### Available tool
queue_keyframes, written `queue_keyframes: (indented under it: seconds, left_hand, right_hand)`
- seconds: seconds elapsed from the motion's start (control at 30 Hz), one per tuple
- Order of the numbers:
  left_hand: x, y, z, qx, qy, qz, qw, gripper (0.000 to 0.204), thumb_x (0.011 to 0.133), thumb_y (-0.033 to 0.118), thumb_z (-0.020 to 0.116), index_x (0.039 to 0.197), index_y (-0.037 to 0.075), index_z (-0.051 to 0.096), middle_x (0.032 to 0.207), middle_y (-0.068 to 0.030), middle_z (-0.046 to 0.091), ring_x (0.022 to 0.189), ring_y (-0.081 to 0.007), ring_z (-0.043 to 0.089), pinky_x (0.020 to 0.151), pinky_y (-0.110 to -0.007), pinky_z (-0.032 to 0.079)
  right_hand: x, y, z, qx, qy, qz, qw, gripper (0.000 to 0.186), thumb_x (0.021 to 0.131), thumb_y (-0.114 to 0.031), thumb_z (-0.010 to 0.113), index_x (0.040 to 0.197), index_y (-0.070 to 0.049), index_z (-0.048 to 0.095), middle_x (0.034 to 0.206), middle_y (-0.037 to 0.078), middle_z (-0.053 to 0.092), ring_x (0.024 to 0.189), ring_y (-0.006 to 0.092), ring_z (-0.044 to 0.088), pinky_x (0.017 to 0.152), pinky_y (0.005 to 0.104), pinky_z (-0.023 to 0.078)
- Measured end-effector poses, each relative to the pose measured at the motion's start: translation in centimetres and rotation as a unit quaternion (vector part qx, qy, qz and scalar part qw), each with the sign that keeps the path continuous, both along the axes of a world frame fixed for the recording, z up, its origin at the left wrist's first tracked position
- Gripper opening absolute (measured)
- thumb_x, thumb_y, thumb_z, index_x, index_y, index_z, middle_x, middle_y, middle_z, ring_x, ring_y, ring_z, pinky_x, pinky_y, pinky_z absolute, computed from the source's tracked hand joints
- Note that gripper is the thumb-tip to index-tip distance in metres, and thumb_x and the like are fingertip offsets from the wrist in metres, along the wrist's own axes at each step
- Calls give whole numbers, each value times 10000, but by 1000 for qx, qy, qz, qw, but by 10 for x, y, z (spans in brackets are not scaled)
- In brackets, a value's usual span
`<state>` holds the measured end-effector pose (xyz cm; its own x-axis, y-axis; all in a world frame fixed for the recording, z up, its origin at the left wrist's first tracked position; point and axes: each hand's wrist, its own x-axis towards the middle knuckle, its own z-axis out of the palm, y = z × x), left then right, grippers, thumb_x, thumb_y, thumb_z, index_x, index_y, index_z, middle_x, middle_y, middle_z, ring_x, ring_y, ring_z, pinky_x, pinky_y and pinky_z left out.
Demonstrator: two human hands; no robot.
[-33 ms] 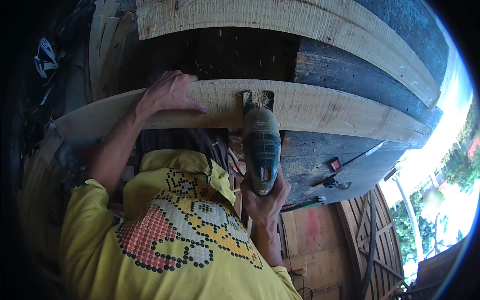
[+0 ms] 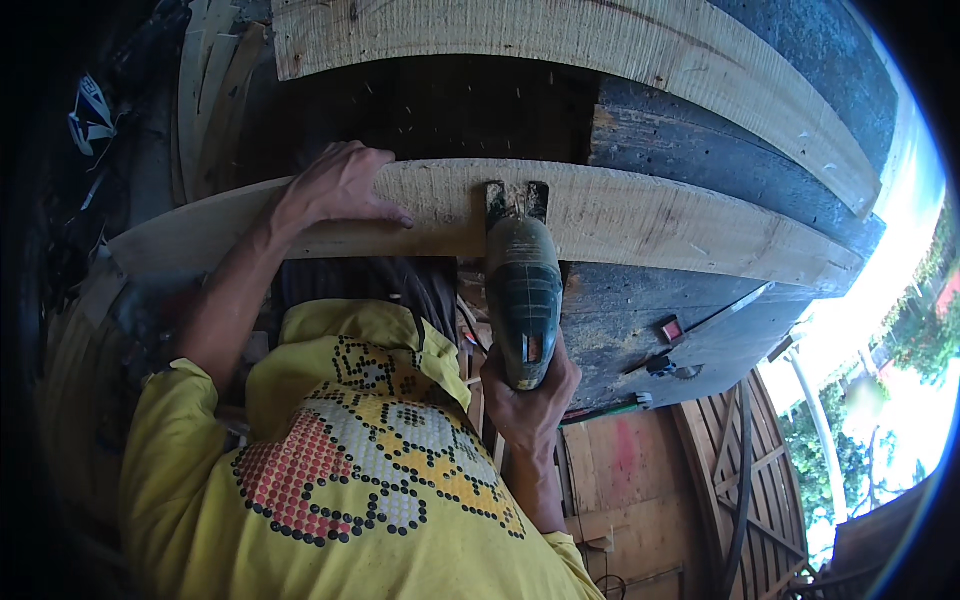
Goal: Measure and cut wooden planks using a jigsaw in a woodworking shop.
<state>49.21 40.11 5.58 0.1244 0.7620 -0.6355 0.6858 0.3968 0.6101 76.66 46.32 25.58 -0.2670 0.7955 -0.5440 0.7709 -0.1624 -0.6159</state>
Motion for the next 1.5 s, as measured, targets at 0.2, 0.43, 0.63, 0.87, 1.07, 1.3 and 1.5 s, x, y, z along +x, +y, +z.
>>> queue_keyframes:
  seconds: [0.2,0.43,0.63,0.87,1.07,1.3,1.5]
  left_hand:
    - [-1,4,1,-19,-5,-7,1000,861,622,741,846,887,-60,675,779,-232,715,789,-397,746,772,-483,591]
    - [-1,4,4,-19,7,1,1000,826,624,733,848,895,-36,715,804,-215,736,810,-375,755,791,-476,599]
    - [-1,4,3,-22,0,-1,1000,804,638,715,856,882,-37,710,795,-218,732,783,-372,754,765,-467,603]
    - [-2,8,6,-21,-4,6,1000,780,643,697,866,866,-33,704,769,-214,728,778,-372,757,751,-461,604]
    - [-4,11,7,-50,-14,17,999,762,626,633,897,904,-43,686,810,-250,725,823,-414,747,802,-485,583]
    - [-3,11,4,-11,-2,14,1000,750,630,678,882,821,-23,694,736,-209,724,727,-347,759,721,-446,608]
    - [-7,17,9,-75,-18,13,997,736,633,599,904,936,-43,709,855,-257,738,844,-403,753,836,-481,582]
  right_hand:
    - [-8,4,2,3,-8,1,1000,289,770,-18,689,1048,43,640,820,131,699,686,174,665,685,333,549]
    - [-14,6,2,-4,-14,-39,999,222,786,-76,717,977,33,683,821,83,704,701,152,642,683,330,521]
    - [-17,9,4,-13,-34,-37,999,233,784,-82,737,987,24,693,834,91,718,714,165,654,700,341,525]
    - [-21,12,4,-15,-38,-39,998,265,779,-77,746,1020,19,690,883,105,727,753,189,680,731,355,538]
    - [-23,15,4,-12,-48,-32,998,274,775,-76,758,1025,12,688,899,114,731,776,212,695,753,368,541]
    - [-28,20,-2,42,-20,4,999,281,769,-45,730,1018,38,629,815,140,684,657,208,651,661,353,536]
    - [-27,22,-3,24,-30,3,999,296,774,-35,721,1044,43,627,822,145,686,661,214,657,666,356,538]
